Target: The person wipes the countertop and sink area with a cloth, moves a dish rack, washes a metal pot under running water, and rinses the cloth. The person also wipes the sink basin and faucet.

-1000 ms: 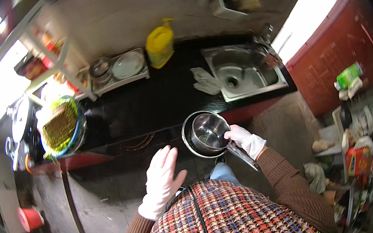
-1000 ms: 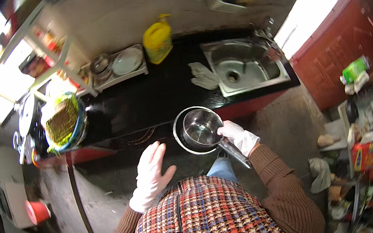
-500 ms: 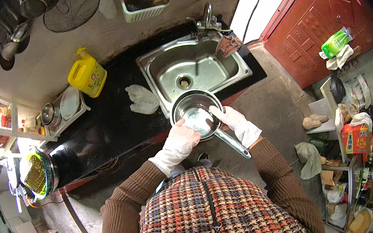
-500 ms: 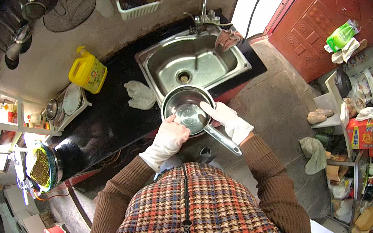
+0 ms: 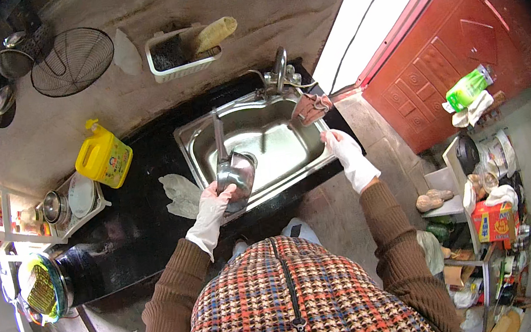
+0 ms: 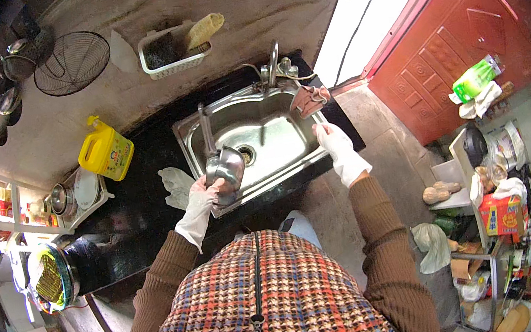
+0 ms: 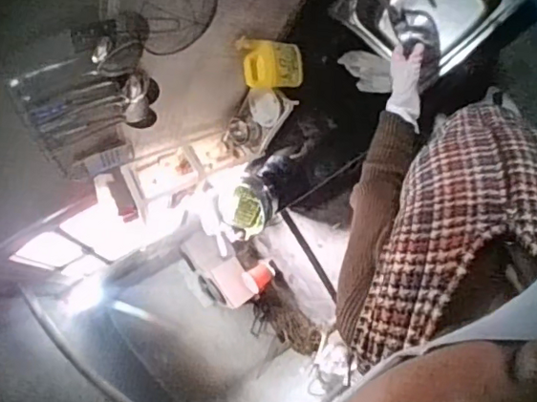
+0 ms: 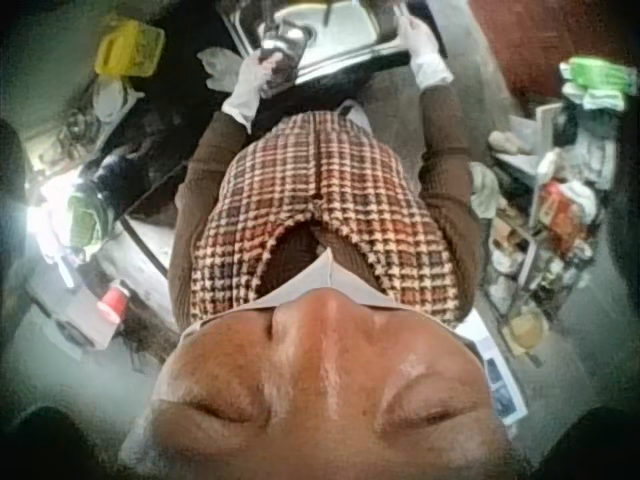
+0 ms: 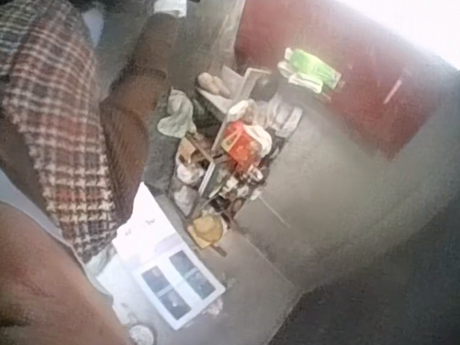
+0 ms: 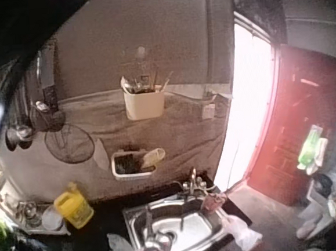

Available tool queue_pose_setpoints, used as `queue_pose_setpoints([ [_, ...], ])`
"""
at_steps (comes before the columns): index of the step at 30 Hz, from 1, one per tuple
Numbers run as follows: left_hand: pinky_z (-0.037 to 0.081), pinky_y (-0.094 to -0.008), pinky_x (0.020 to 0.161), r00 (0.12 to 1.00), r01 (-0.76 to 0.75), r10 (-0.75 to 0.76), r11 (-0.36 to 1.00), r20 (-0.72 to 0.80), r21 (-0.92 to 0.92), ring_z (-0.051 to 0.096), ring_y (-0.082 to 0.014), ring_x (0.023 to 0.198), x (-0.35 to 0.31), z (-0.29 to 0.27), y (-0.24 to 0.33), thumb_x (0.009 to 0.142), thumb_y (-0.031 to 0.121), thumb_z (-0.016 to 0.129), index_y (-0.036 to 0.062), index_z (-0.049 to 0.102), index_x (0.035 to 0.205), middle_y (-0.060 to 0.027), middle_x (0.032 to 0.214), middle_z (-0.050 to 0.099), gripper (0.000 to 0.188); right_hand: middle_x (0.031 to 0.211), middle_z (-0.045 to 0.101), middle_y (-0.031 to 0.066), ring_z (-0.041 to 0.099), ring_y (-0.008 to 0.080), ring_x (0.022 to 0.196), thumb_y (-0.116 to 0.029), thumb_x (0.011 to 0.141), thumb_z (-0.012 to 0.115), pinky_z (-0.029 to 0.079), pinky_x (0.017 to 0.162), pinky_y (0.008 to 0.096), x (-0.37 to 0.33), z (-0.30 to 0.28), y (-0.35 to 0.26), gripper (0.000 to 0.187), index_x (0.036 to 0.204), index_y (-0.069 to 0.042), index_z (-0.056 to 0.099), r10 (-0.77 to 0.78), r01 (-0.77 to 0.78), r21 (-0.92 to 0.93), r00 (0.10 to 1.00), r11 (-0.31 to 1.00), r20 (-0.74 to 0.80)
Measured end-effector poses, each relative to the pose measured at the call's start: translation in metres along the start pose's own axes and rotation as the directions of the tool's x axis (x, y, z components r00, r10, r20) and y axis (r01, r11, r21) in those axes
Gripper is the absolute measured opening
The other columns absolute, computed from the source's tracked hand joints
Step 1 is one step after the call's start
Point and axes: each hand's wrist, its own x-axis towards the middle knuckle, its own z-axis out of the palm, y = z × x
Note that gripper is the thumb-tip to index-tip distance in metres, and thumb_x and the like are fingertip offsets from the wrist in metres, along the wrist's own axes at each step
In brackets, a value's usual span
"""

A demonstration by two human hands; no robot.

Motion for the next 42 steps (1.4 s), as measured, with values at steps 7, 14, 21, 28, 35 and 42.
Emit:
queue_pose_setpoints([
  [7,0.036,-0.0202,0.053,0.98,-0.034,-0.045,0.923,-0.195,-0.383,0.049,-0.0026,0.06,0.006,0.046,0.015,0.098,0.018,0.078,0.0124,0.066,0.098,0.0073,0.075,0.059,0.012,0.129,0.069,0.016,0.063,0.0361,0.125,-0.02,0.099,0.057,0.049,0.108,0.0466,0.161,0.003,-0.058,0.035,0.13,-0.006,0.063,-0.527,0.568,-0.773,0.765,0.284,0.369],
  [14,0.049,-0.0213,0.063,0.926,-0.064,-0.112,0.895,-0.361,-0.441,0.057,-0.0039,0.069,0.033,0.102,0.003,0.101,0.012,0.072,0.0091,0.071,0.109,0.0055,0.087,0.068,0.008,0.124,0.072,0.0075,0.07,0.0328,0.111,-0.025,0.1,0.056,0.06,0.086,0.0446,0.269,0.043,-0.094,0.033,0.13,-0.018,0.067,-0.368,0.659,-0.749,0.714,0.067,0.595],
  [21,0.053,-0.0235,0.065,0.908,-0.11,-0.095,0.885,-0.408,-0.453,0.059,-0.0053,0.071,0.046,0.127,0.005,0.102,0.011,0.071,0.0083,0.071,0.111,0.0039,0.093,0.07,0.01,0.131,0.071,0.019,0.067,0.039,0.123,-0.043,0.097,0.06,0.055,0.102,0.0448,0.356,0.029,-0.098,0.045,0.125,-0.01,0.075,0.027,0.52,-0.839,0.847,0.159,0.531],
  [28,0.06,-0.029,0.072,0.933,-0.056,-0.11,0.896,-0.343,-0.44,0.065,-0.0092,0.075,0.066,0.131,0.007,0.102,0.014,0.07,0.006,0.068,0.118,0.0012,0.094,0.07,0.018,0.115,0.074,0.0234,0.071,0.041,0.11,-0.035,0.097,0.061,0.058,0.091,0.0501,0.363,0.002,-0.073,0.036,0.114,-0.009,0.077,-0.135,0.621,-0.744,0.782,0.246,0.608],
  [35,0.041,-0.0209,0.054,0.923,0.09,-0.2,0.942,-0.327,-0.323,0.052,-0.0033,0.064,0.148,0.158,-0.007,0.102,0.023,0.073,0.0076,0.066,0.108,0.006,0.082,0.062,0.018,0.101,0.077,0.0188,0.074,0.0398,0.094,-0.029,0.104,0.057,0.058,0.083,0.0483,0.269,-0.022,-0.003,0.029,0.107,-0.007,0.076,-0.502,0.768,-0.357,0.625,0.532,0.597],
  [42,0.041,-0.0214,0.063,0.935,0.096,-0.205,0.932,-0.29,-0.349,0.054,-0.004,0.071,0.211,0.18,-0.031,0.1,0.011,0.073,0.0065,0.068,0.108,0.0058,0.085,0.064,0.01,0.1,0.076,0.0206,0.074,0.0392,0.094,-0.017,0.101,0.062,0.059,0.084,0.0436,0.186,-0.067,0.04,0.02,0.108,-0.005,0.077,-0.397,0.589,-0.242,0.742,0.771,0.541],
])
